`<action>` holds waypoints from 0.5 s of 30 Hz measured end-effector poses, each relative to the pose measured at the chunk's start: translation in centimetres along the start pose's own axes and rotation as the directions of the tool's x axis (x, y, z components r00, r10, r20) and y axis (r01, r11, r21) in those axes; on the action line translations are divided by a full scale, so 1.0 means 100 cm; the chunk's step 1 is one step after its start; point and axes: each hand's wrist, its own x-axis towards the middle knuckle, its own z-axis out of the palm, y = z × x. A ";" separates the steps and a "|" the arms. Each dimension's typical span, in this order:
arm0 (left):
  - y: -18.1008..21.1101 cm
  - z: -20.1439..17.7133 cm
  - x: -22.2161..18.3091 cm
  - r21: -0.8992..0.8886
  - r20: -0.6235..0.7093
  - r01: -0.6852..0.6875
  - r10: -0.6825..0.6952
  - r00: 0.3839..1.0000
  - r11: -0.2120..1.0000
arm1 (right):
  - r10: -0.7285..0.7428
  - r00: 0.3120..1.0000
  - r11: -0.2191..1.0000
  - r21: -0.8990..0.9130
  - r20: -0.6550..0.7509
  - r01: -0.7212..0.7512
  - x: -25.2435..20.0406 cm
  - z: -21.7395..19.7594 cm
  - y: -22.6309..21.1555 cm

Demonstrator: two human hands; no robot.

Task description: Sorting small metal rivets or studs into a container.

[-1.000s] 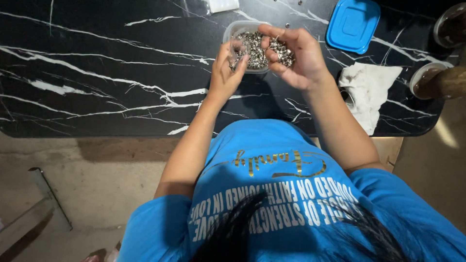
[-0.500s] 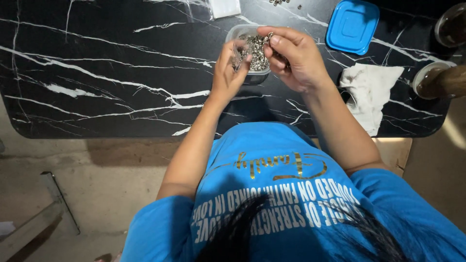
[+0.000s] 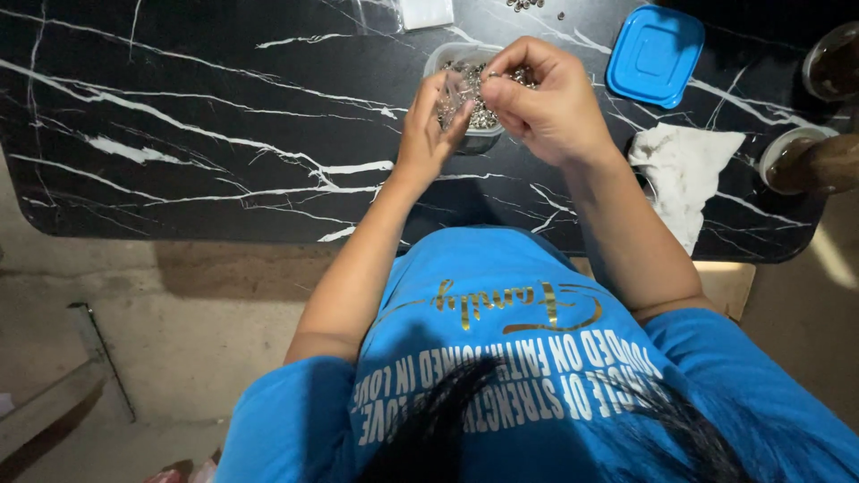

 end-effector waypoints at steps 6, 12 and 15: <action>0.004 -0.002 0.003 -0.044 -0.006 -0.078 0.077 0.997 0.996 | 0.105 0.994 0.970 0.219 0.011 -0.105 0.008 -0.003 -0.004; 0.003 0.001 0.004 -0.077 -0.023 -0.113 0.111 0.994 0.991 | 0.131 0.991 0.951 0.283 -0.007 -0.123 0.003 0.000 -0.019; 0.010 0.003 0.004 -0.047 -0.039 -0.104 0.102 0.994 0.994 | 0.113 0.993 0.975 0.197 -0.034 -0.104 -0.001 -0.004 -0.020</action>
